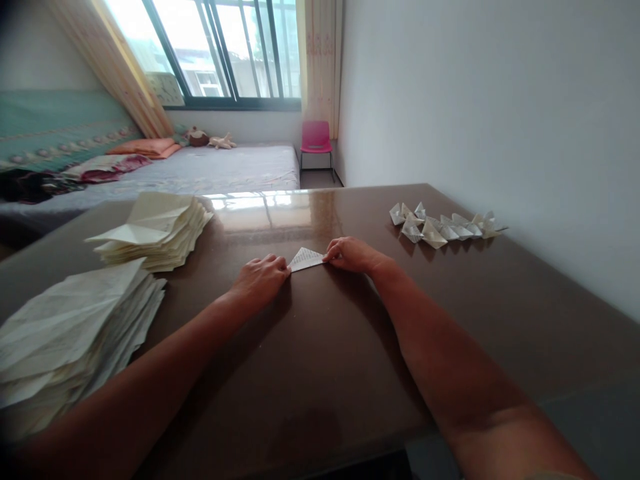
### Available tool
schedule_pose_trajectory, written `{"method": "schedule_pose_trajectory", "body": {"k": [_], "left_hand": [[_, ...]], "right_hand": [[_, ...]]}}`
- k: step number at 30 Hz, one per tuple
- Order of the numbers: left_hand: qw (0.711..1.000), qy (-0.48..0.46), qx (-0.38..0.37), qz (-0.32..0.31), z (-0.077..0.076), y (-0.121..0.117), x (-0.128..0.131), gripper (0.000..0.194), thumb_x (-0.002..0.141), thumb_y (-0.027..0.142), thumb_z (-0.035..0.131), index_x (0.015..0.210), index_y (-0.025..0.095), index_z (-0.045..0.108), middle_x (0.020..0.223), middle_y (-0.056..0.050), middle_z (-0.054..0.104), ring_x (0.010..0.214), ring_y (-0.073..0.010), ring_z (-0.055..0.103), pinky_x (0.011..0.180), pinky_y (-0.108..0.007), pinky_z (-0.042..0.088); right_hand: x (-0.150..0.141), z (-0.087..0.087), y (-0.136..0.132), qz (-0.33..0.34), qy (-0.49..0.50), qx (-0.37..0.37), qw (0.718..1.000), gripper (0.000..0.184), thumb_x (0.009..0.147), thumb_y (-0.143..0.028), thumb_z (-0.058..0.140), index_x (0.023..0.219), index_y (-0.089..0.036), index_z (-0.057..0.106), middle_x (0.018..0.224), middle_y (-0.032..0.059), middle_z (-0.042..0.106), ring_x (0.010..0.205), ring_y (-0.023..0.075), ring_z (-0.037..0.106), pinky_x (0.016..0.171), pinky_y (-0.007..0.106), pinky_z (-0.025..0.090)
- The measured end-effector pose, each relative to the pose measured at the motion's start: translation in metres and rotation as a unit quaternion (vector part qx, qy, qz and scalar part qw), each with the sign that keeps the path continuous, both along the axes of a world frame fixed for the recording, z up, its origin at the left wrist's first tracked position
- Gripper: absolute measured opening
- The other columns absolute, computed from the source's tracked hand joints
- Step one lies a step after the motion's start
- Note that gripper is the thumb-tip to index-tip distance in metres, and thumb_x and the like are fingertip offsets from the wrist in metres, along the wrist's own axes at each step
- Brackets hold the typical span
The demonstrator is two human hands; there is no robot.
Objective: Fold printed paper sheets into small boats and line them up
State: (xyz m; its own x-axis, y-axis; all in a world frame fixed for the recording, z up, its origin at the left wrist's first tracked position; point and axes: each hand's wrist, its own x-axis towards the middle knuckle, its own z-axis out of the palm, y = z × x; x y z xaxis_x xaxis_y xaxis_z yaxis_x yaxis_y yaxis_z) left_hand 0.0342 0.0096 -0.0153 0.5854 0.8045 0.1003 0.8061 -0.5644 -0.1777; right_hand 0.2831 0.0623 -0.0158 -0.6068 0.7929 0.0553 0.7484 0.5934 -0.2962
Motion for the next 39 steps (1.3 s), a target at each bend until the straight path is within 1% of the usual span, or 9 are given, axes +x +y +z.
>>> {"method": "schedule_pose_trajectory", "body": {"k": [4,7,11,16,20,24,31,37,39], "left_hand": [[1.000,-0.001,0.001,0.005,0.001,-0.001,0.000,0.018,0.088,0.017,0.051,0.091,0.018,0.069,0.096,-0.009,0.063,0.093,-0.0228,0.056,0.070,-0.031,0.041],[1.000,0.000,0.005,0.007,0.001,-0.003,0.000,0.020,0.089,0.016,0.050,0.094,0.019,0.069,0.096,-0.009,0.063,0.093,-0.0224,0.056,0.070,-0.031,0.042],[1.000,0.000,-0.004,0.017,0.003,-0.003,-0.001,0.022,0.088,0.016,0.049,0.096,0.020,0.069,0.096,-0.009,0.063,0.092,-0.0217,0.057,0.071,-0.031,0.043],[0.999,-0.005,-0.020,0.025,0.006,-0.002,-0.003,0.020,0.085,0.015,0.051,0.091,0.020,0.070,0.095,-0.009,0.063,0.092,-0.0227,0.057,0.072,-0.033,0.043],[1.000,-0.009,0.012,0.021,0.001,-0.002,-0.003,0.021,0.088,0.019,0.048,0.092,0.018,0.068,0.096,-0.010,0.062,0.092,-0.0235,0.057,0.069,-0.033,0.043],[0.999,0.001,0.036,0.018,-0.002,0.001,0.002,0.024,0.091,0.021,0.044,0.092,0.015,0.067,0.093,-0.012,0.063,0.091,-0.0250,0.058,0.068,-0.033,0.043],[0.999,0.020,0.027,0.017,0.003,0.005,0.012,0.025,0.086,0.010,0.046,0.083,0.011,0.070,0.088,-0.016,0.065,0.089,-0.0264,0.059,0.066,-0.034,0.042],[0.998,-0.012,0.061,0.020,-0.001,0.006,0.006,0.023,0.089,0.018,0.046,0.084,0.015,0.068,0.087,-0.012,0.065,0.089,-0.0257,0.059,0.065,-0.033,0.042],[0.996,-0.036,0.070,0.035,0.002,0.005,0.005,0.023,0.090,0.022,0.045,0.086,0.017,0.067,0.089,-0.010,0.065,0.091,-0.0244,0.058,0.064,-0.031,0.042]], "right_hand": [[-0.009,0.008,-0.011,-0.041,-0.075,0.076,0.993,0.024,0.083,-0.023,0.057,0.098,-0.029,0.074,0.101,0.0019,0.069,0.095,0.0196,0.059,0.077,0.027,0.043],[-0.026,0.006,-0.018,-0.013,-0.053,0.127,0.990,0.026,0.090,-0.026,0.050,0.104,-0.025,0.072,0.104,0.0055,0.067,0.101,0.0193,0.056,0.083,0.027,0.042],[-0.039,-0.001,-0.019,0.055,-0.045,0.115,0.991,0.029,0.094,-0.035,0.047,0.105,-0.025,0.072,0.105,0.0061,0.067,0.099,0.0178,0.057,0.084,0.026,0.041],[-0.035,0.002,-0.016,0.018,-0.100,0.119,0.988,0.029,0.094,-0.036,0.047,0.099,-0.024,0.073,0.101,0.0064,0.068,0.091,0.0184,0.060,0.076,0.027,0.040],[-0.036,0.010,-0.021,-0.010,-0.179,0.131,0.975,0.022,0.089,-0.026,0.052,0.090,-0.022,0.073,0.101,0.0087,0.069,0.092,0.0214,0.061,0.074,0.031,0.037],[-0.043,0.014,-0.025,-0.034,-0.207,0.132,0.969,0.019,0.085,-0.016,0.052,0.089,-0.019,0.071,0.098,0.0117,0.069,0.092,0.0231,0.062,0.073,0.033,0.035],[-0.039,0.008,-0.021,-0.046,-0.191,0.146,0.970,0.021,0.086,-0.020,0.050,0.086,-0.017,0.071,0.097,0.0124,0.069,0.091,0.0230,0.062,0.077,0.034,0.033],[-0.030,0.001,-0.017,-0.044,-0.122,0.142,0.981,0.027,0.085,-0.041,0.056,0.101,-0.025,0.070,0.105,0.0073,0.067,0.099,0.0231,0.058,0.079,0.032,0.035],[-0.028,0.001,-0.016,-0.041,-0.099,0.142,0.984,0.027,0.085,-0.042,0.057,0.101,-0.025,0.070,0.104,0.0067,0.068,0.100,0.0231,0.057,0.080,0.032,0.035]]}}
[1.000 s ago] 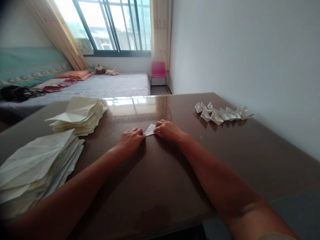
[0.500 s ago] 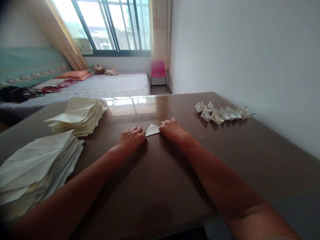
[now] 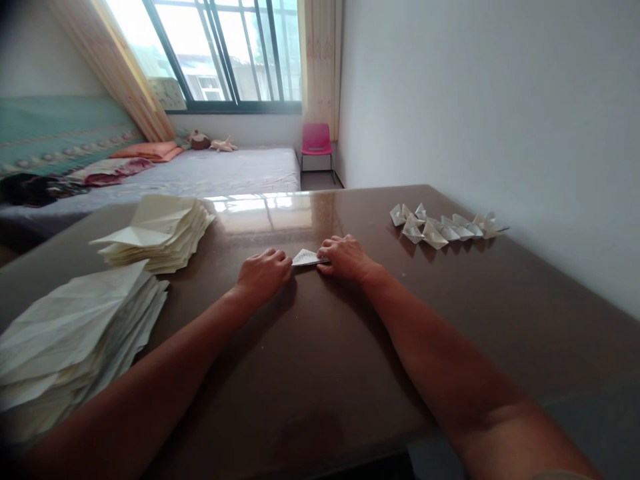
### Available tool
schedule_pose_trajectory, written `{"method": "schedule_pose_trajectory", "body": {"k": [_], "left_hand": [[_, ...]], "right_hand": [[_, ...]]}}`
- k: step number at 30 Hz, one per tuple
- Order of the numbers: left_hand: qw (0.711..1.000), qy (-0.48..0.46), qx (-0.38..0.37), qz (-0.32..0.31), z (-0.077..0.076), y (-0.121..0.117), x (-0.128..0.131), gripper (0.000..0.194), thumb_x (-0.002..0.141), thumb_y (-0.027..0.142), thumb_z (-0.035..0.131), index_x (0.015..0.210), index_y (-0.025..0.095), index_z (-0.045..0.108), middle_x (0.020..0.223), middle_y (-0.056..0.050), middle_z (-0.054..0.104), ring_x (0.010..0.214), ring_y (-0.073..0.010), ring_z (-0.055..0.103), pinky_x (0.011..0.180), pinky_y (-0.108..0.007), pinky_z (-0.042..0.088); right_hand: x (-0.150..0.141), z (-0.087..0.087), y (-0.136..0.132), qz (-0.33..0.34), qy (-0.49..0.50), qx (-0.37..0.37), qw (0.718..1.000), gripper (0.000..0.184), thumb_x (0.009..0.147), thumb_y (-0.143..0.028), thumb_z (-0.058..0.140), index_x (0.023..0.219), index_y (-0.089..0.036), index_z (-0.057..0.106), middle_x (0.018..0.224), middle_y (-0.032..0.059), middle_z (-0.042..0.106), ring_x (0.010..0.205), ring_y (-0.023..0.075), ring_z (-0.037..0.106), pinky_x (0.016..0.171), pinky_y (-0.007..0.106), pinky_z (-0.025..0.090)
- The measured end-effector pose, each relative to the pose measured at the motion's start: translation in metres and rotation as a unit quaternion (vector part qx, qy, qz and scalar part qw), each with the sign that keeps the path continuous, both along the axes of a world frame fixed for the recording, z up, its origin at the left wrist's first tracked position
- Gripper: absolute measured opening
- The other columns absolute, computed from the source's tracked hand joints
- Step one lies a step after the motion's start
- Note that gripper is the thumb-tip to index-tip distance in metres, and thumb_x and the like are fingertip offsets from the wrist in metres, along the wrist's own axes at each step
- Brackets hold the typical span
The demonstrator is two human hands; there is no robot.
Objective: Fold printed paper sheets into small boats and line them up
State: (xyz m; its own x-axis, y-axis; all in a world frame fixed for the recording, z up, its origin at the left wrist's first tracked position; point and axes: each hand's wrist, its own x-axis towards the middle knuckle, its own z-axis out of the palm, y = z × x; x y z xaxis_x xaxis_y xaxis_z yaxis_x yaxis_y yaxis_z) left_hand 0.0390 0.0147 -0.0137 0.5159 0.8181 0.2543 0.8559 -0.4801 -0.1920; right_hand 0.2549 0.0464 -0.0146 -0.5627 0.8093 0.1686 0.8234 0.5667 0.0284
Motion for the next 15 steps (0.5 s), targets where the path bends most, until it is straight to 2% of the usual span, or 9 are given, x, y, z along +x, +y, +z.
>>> {"method": "schedule_pose_trajectory", "body": {"k": [4,7,10,11,13,15], "left_hand": [[0.995,-0.088,0.005,0.052,0.010,0.001,-0.003,0.020,0.090,0.029,0.044,0.089,0.021,0.062,0.093,-0.005,0.064,0.090,-0.0209,0.058,0.062,-0.028,0.041],[0.984,-0.152,-0.020,0.094,0.016,0.009,-0.009,0.018,0.088,0.031,0.044,0.088,0.022,0.059,0.093,-0.003,0.065,0.086,-0.0193,0.060,0.064,-0.028,0.041],[0.975,-0.164,-0.077,0.126,0.014,0.017,-0.017,0.018,0.087,0.032,0.045,0.085,0.021,0.060,0.094,-0.003,0.065,0.084,-0.0193,0.060,0.067,-0.028,0.043],[0.974,-0.159,-0.090,0.132,0.011,0.018,-0.018,0.018,0.086,0.032,0.046,0.085,0.021,0.061,0.095,-0.004,0.065,0.086,-0.0198,0.060,0.068,-0.029,0.044],[0.979,-0.146,-0.081,0.118,0.004,0.017,-0.019,0.018,0.086,0.032,0.048,0.090,0.021,0.062,0.099,-0.005,0.063,0.093,-0.0215,0.058,0.073,-0.030,0.046],[0.989,-0.137,-0.045,0.040,-0.005,0.012,-0.013,0.023,0.088,0.029,0.046,0.102,0.021,0.062,0.108,-0.007,0.061,0.104,-0.0225,0.052,0.082,-0.032,0.047]], "right_hand": [[0.001,0.002,0.003,0.012,0.123,-0.029,0.992,0.027,0.091,-0.036,0.049,0.094,-0.021,0.071,0.099,0.0061,0.069,0.096,0.0198,0.058,0.081,0.029,0.038],[0.000,0.002,0.007,0.022,0.267,-0.138,0.954,0.031,0.092,-0.036,0.047,0.100,-0.016,0.069,0.089,0.0045,0.070,0.082,0.0155,0.061,0.072,0.025,0.043],[-0.004,-0.004,0.010,-0.007,0.326,-0.244,0.913,0.032,0.090,-0.034,0.049,0.110,-0.014,0.064,0.082,0.0030,0.069,0.070,0.0128,0.061,0.063,0.022,0.045],[-0.005,-0.007,0.010,-0.024,0.318,-0.249,0.914,0.030,0.088,-0.033,0.052,0.109,-0.014,0.064,0.081,0.0029,0.069,0.069,0.0124,0.061,0.062,0.022,0.045],[-0.009,-0.013,0.011,-0.054,0.277,-0.216,0.935,0.023,0.083,-0.029,0.059,0.100,-0.015,0.067,0.084,0.0034,0.070,0.072,0.0127,0.062,0.066,0.022,0.045],[-0.012,-0.017,0.011,-0.070,0.232,-0.168,0.955,0.016,0.080,-0.026,0.061,0.092,-0.017,0.068,0.087,0.0037,0.071,0.077,0.0137,0.062,0.070,0.023,0.044]]}}
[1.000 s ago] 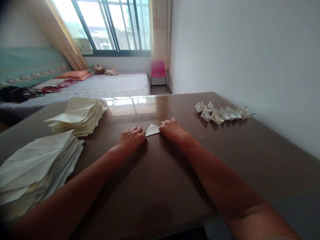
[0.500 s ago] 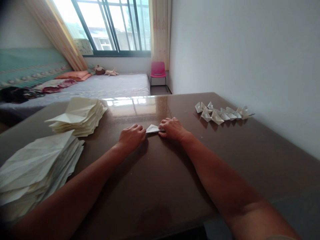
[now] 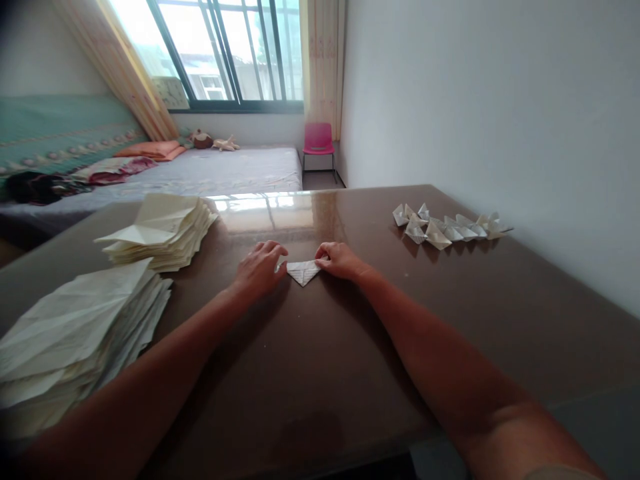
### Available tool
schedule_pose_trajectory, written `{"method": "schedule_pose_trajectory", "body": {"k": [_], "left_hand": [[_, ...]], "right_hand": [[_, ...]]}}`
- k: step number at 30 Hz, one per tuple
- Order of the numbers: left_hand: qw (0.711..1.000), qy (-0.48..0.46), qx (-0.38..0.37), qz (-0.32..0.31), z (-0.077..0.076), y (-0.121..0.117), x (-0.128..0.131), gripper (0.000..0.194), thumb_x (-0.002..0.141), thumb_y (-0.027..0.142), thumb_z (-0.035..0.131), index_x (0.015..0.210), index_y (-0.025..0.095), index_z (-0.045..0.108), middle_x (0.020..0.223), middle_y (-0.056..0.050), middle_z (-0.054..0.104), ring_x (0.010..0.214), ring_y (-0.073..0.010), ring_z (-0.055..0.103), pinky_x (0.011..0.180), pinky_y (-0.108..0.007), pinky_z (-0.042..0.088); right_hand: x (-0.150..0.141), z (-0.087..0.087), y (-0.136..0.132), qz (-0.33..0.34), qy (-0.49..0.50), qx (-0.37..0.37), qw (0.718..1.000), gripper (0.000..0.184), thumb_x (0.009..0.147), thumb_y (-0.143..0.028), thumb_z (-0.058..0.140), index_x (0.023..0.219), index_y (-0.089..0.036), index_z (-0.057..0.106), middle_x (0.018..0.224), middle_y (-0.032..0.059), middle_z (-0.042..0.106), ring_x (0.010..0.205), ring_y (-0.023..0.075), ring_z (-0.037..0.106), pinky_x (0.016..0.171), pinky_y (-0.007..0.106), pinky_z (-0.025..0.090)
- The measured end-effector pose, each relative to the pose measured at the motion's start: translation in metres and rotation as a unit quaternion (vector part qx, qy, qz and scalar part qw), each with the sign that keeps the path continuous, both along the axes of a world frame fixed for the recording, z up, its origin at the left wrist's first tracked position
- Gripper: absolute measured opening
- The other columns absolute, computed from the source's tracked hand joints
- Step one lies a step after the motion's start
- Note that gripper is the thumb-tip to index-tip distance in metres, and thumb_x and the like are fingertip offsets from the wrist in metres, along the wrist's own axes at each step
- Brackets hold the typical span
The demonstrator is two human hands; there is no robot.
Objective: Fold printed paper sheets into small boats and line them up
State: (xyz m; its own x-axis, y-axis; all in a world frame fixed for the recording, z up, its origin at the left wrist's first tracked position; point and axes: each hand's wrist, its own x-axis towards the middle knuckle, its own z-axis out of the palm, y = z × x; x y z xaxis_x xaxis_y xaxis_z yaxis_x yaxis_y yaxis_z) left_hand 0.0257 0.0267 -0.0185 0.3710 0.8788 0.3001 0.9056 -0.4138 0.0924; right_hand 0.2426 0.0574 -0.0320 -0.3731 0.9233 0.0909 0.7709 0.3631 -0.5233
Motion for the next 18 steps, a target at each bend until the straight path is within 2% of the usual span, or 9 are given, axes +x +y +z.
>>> {"method": "schedule_pose_trajectory", "body": {"k": [2,3,4,8,10,13,18], "left_hand": [[0.994,0.015,0.012,-0.112,-0.008,-0.007,0.010,0.028,0.092,0.024,0.041,0.110,0.023,0.062,0.112,-0.006,0.061,0.108,-0.0208,0.049,0.089,-0.032,0.045],[0.988,0.024,0.004,-0.151,-0.011,-0.010,0.015,0.030,0.092,0.023,0.040,0.114,0.024,0.061,0.112,-0.006,0.061,0.107,-0.0203,0.049,0.090,-0.032,0.045],[0.986,0.031,-0.002,-0.164,-0.013,-0.012,0.020,0.032,0.092,0.022,0.040,0.117,0.024,0.060,0.111,-0.006,0.061,0.105,-0.0204,0.050,0.089,-0.033,0.046],[0.988,0.046,-0.013,-0.150,-0.019,-0.014,0.032,0.036,0.094,0.024,0.037,0.126,0.029,0.054,0.112,-0.004,0.060,0.102,-0.0209,0.050,0.087,-0.034,0.046],[0.989,0.050,-0.015,-0.142,-0.020,-0.013,0.033,0.037,0.095,0.025,0.038,0.127,0.032,0.052,0.113,-0.003,0.059,0.104,-0.0208,0.049,0.085,-0.034,0.046],[0.989,0.061,-0.013,-0.132,-0.019,-0.013,0.033,0.037,0.094,0.028,0.041,0.129,0.036,0.050,0.115,-0.003,0.058,0.105,-0.0217,0.048,0.080,-0.034,0.046],[0.989,0.070,-0.016,-0.130,-0.016,-0.014,0.035,0.036,0.094,0.028,0.040,0.127,0.037,0.051,0.114,-0.002,0.058,0.104,-0.0214,0.048,0.079,-0.034,0.045]], "right_hand": [[-0.002,-0.002,0.000,-0.005,-0.019,0.019,1.000,0.014,0.080,-0.025,0.061,0.089,-0.017,0.069,0.089,0.0039,0.071,0.079,0.0144,0.062,0.071,0.023,0.044],[-0.002,-0.001,0.001,-0.002,-0.017,0.016,1.000,0.014,0.080,-0.025,0.061,0.089,-0.017,0.069,0.089,0.0041,0.071,0.079,0.0145,0.062,0.070,0.022,0.044],[-0.001,0.000,0.002,0.001,-0.011,0.003,1.000,0.015,0.081,-0.025,0.059,0.089,-0.016,0.068,0.087,0.0043,0.071,0.077,0.0142,0.062,0.069,0.022,0.044],[0.015,0.008,0.005,0.015,0.057,-0.124,0.990,0.026,0.091,-0.026,0.043,0.100,-0.014,0.064,0.075,0.0033,0.069,0.061,0.0112,0.059,0.057,0.020,0.043],[0.027,0.012,0.006,0.045,0.089,-0.159,0.982,0.026,0.089,-0.024,0.044,0.103,-0.014,0.064,0.077,0.0032,0.069,0.065,0.0113,0.059,0.057,0.019,0.043],[0.040,0.014,0.007,0.084,0.080,-0.124,0.985,0.023,0.079,-0.021,0.059,0.100,-0.017,0.068,0.087,0.0028,0.070,0.076,0.0137,0.061,0.066,0.020,0.045],[0.043,0.015,0.007,0.085,0.028,-0.061,0.994,0.022,0.073,-0.024,0.067,0.093,-0.019,0.072,0.084,0.0022,0.070,0.075,0.0150,0.062,0.067,0.022,0.045]]}}
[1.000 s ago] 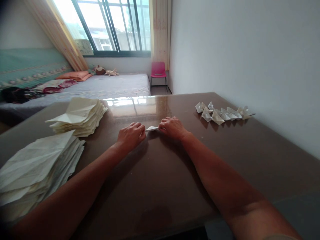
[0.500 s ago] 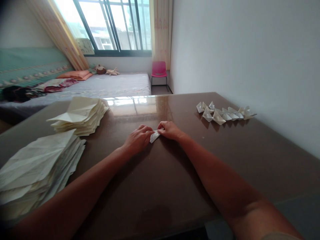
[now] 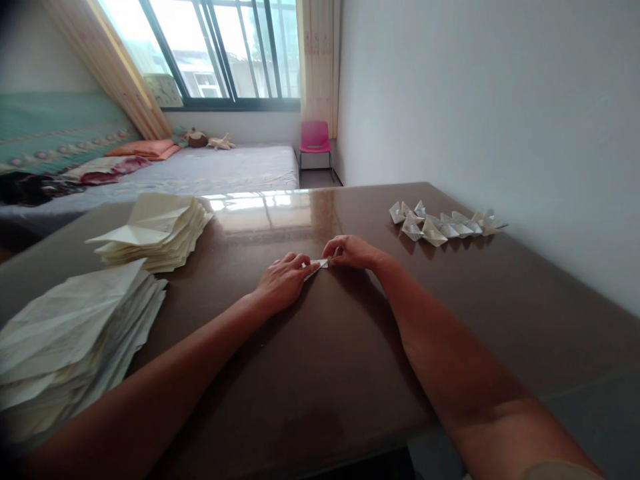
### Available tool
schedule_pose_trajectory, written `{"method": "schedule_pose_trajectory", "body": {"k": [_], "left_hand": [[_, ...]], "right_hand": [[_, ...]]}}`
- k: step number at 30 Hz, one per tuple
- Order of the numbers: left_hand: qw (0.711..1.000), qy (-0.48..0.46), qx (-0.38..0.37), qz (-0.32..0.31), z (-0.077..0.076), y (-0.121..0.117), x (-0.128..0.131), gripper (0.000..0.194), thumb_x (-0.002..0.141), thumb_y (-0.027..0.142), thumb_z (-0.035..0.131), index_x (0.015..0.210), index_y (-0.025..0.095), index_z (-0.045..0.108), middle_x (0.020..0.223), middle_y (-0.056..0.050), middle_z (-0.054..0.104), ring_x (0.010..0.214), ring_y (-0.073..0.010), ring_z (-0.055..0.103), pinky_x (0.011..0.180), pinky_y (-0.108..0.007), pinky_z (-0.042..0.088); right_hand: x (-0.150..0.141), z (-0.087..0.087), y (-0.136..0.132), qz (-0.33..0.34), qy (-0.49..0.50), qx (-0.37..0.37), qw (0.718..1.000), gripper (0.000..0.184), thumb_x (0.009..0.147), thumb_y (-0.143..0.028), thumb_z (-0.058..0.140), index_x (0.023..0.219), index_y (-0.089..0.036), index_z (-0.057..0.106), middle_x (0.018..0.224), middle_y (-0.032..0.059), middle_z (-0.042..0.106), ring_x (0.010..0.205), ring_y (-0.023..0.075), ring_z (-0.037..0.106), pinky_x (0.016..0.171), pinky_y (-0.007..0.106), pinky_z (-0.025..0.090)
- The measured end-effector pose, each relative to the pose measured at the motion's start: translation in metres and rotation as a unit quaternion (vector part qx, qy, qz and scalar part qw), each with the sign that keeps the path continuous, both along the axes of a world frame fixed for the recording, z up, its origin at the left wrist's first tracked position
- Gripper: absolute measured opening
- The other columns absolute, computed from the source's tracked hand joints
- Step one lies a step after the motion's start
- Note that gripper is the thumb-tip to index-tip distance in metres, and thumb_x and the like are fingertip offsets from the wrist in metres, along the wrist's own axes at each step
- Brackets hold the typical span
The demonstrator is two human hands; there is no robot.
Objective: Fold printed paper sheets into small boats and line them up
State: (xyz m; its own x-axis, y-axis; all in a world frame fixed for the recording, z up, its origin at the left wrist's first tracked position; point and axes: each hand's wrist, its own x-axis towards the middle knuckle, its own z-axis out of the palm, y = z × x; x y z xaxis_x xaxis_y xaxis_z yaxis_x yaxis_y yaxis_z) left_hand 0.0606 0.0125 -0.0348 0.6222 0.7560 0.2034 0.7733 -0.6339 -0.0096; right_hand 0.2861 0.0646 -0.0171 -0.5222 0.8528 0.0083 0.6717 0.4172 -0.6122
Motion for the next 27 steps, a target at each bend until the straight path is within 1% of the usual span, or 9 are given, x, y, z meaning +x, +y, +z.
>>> {"method": "schedule_pose_trajectory", "body": {"k": [4,6,8,10,13,16,20,23,27], "left_hand": [[1.000,0.003,-0.010,0.008,0.003,0.000,0.002,0.036,0.094,0.029,0.041,0.127,0.037,0.051,0.115,-0.002,0.057,0.105,-0.0210,0.047,0.078,-0.033,0.045],[1.000,0.003,-0.009,0.016,0.004,-0.001,0.004,0.035,0.093,0.033,0.042,0.126,0.035,0.053,0.114,-0.003,0.057,0.105,-0.0212,0.047,0.078,-0.032,0.045],[1.000,0.006,-0.005,0.021,0.005,-0.001,0.007,0.034,0.092,0.040,0.044,0.122,0.032,0.056,0.112,-0.004,0.058,0.105,-0.0219,0.047,0.077,-0.032,0.046],[1.000,0.018,-0.006,0.022,0.007,-0.002,0.010,0.031,0.093,0.042,0.043,0.115,0.029,0.060,0.109,-0.005,0.059,0.102,-0.0227,0.049,0.073,-0.032,0.047],[0.998,0.045,-0.017,0.028,0.011,-0.003,0.013,0.027,0.095,0.032,0.040,0.105,0.025,0.064,0.103,-0.006,0.062,0.095,-0.0230,0.053,0.067,-0.031,0.047],[0.997,0.061,-0.020,0.032,0.015,-0.005,0.014,0.026,0.094,0.023,0.040,0.103,0.022,0.064,0.101,-0.007,0.062,0.092,-0.0233,0.055,0.066,-0.032,0.048],[0.998,0.053,0.004,0.027,0.012,-0.006,0.014,0.025,0.095,0.027,0.040,0.104,0.022,0.063,0.102,-0.007,0.063,0.094,-0.0246,0.055,0.066,-0.033,0.049],[0.999,0.042,0.029,0.015,0.006,-0.008,0.015,0.027,0.096,0.030,0.039,0.104,0.020,0.062,0.101,-0.008,0.063,0.096,-0.0236,0.054,0.067,-0.032,0.049],[0.998,0.029,0.045,0.017,0.001,-0.009,0.015,0.029,0.097,0.029,0.036,0.103,0.019,0.062,0.100,-0.008,0.063,0.096,-0.0220,0.054,0.065,-0.029,0.048]], "right_hand": [[0.001,0.003,0.000,-0.004,-0.038,0.021,0.999,0.018,0.074,-0.028,0.067,0.087,-0.018,0.074,0.080,0.0022,0.071,0.073,0.0150,0.061,0.065,0.022,0.044],[0.002,0.004,0.000,-0.010,-0.055,0.021,0.998,0.018,0.075,-0.029,0.066,0.086,-0.019,0.075,0.078,0.0017,0.072,0.072,0.0151,0.061,0.063,0.022,0.043],[0.002,0.005,0.000,-0.008,-0.069,0.021,0.997,0.018,0.075,-0.029,0.066,0.087,-0.019,0.075,0.078,0.0014,0.072,0.071,0.0152,0.062,0.061,0.022,0.042],[0.001,0.005,0.000,-0.005,-0.079,0.030,0.996,0.019,0.076,-0.030,0.066,0.088,-0.020,0.075,0.078,0.0012,0.073,0.070,0.0152,0.062,0.061,0.022,0.041],[0.000,0.004,0.000,-0.008,-0.085,0.036,0.996,0.018,0.077,-0.028,0.065,0.089,-0.020,0.075,0.079,0.0006,0.072,0.070,0.0146,0.063,0.061,0.021,0.041],[-0.001,0.002,-0.001,0.001,-0.089,0.055,0.994,0.017,0.078,-0.027,0.065,0.092,-0.021,0.073,0.085,0.0010,0.072,0.071,0.0138,0.063,0.064,0.021,0.042],[-0.007,-0.002,-0.001,-0.006,-0.121,0.126,0.985,0.020,0.081,-0.036,0.063,0.093,-0.023,0.071,0.093,0.0031,0.069,0.075,0.0145,0.061,0.066,0.023,0.041],[-0.016,-0.006,-0.001,-0.041,-0.133,0.112,0.984,0.024,0.081,-0.042,0.062,0.087,-0.020,0.069,0.088,0.0052,0.068,0.075,0.0156,0.060,0.064,0.023,0.041],[-0.027,-0.009,-0.001,-0.062,-0.094,0.051,0.992,0.018,0.077,-0.035,0.066,0.080,-0.017,0.066,0.081,0.0039,0.067,0.070,0.0139,0.059,0.061,0.021,0.040]]}}
